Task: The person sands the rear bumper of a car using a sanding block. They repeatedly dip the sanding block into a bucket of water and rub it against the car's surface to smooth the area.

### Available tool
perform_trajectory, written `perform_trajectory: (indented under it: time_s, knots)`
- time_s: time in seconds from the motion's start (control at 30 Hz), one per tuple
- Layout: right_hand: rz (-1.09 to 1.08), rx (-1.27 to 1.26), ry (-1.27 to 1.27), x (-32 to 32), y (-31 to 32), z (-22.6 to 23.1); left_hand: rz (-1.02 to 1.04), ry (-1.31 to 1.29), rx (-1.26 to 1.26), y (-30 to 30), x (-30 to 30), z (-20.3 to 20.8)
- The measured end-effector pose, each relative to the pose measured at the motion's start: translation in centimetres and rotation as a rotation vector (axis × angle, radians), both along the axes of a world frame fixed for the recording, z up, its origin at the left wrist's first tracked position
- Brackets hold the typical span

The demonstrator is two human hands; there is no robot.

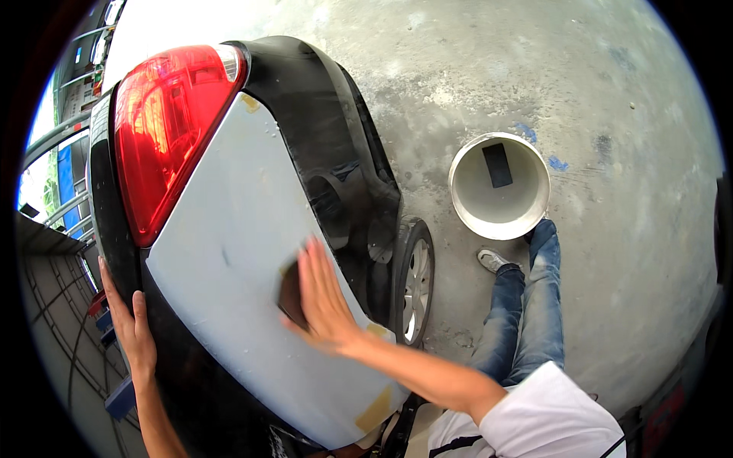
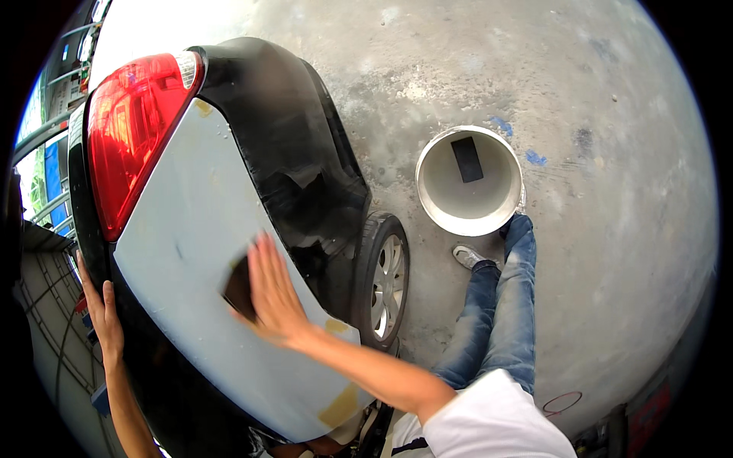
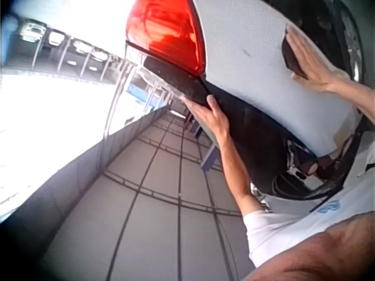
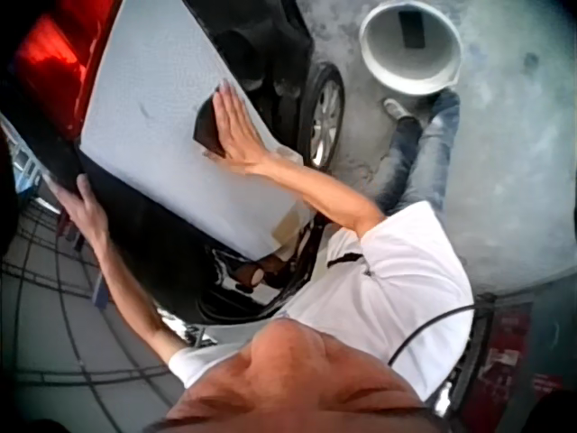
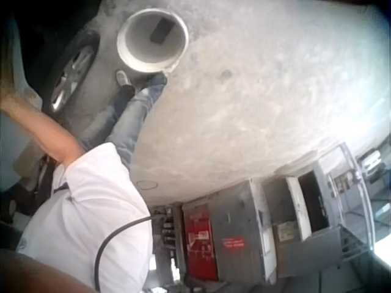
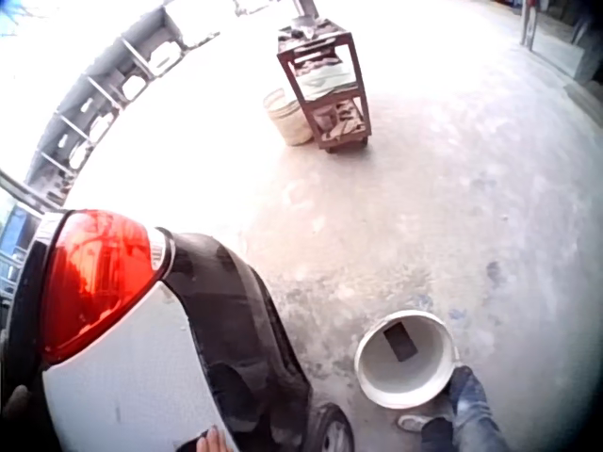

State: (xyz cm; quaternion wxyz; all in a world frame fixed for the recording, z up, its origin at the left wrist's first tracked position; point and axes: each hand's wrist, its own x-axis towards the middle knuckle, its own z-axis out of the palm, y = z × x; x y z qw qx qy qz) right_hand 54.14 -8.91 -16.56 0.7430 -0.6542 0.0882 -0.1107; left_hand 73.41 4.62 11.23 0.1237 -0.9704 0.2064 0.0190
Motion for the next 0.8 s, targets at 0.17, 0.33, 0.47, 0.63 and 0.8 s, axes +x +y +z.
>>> perform_trajectory:
  time_s: [0.17,0.33,0.47,0.63,0.8]
  knots:
    - [0.078,0.043,0.139,2.4,-1.1,0.6,0.007,0.016,0.023,0.0,0.1,0.0]
    - [0.114,0.058,0.045,-1.8,0.2,-1.3,0.007,0.013,-0.023,-0.1,0.2,-0.1]
    - [0.061,0.056,0.123,0.0,0.3,0.2,0.020,0.010,0.002,0.2,0.0,0.2]
    - [0.064,0.033,0.053,5.8,-3.4,-0.3,-0.001,0.016,-0.005,0.3,0.3,-0.3]
    - [0.040,0.044,0.059,3.0,-1.0,0.0,0.017,0.009,0.037,0.1,-0.2,0.2]
